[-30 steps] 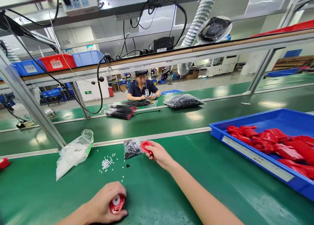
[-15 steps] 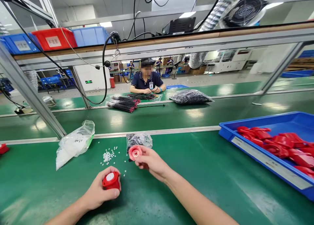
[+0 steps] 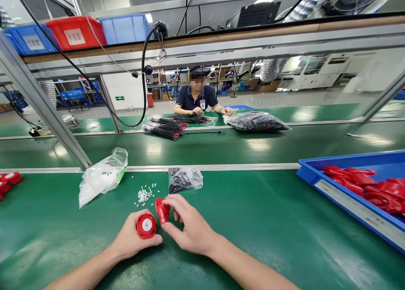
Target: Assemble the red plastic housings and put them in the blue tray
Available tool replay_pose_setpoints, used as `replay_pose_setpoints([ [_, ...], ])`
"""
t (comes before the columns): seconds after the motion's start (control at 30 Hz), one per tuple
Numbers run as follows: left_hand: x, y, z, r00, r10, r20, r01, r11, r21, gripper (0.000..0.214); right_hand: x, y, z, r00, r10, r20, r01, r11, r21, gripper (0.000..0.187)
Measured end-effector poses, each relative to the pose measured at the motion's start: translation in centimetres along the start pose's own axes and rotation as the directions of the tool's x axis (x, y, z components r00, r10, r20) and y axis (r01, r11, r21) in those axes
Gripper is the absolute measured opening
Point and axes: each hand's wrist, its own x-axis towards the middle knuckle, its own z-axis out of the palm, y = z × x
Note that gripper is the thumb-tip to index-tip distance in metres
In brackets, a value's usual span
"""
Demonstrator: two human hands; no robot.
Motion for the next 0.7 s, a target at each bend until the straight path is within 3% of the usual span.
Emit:
replay_pose_setpoints([
  [0.1,0.1,-0.3,0.0,0.999,0.034,0.033,-0.033,0.998,-0.046,0.033,-0.3,-0.4,0.5,0.960,-0.266,0.091,0.277,0.949,-0.149,0.047],
  [0.23,0.3,-0.7,0.1,0.997,0.073,-0.006,-0.073,0.997,0.033,0.024,-0.4,-0.4,1.7,0.901,-0.422,0.103,0.434,0.881,-0.187,0.054],
  [0.33,0.3,-0.9,0.3,0.995,0.097,-0.008,-0.097,0.993,0.068,0.019,-0.3,-0.4,2.3,0.890,-0.448,0.081,0.455,0.869,-0.195,0.057],
  [0.7,0.3,-1.5,0.4,0.997,0.075,0.010,-0.075,0.997,0.006,0.021,-0.4,-0.2,2.8,0.923,-0.374,0.087,0.384,0.888,-0.252,0.049],
])
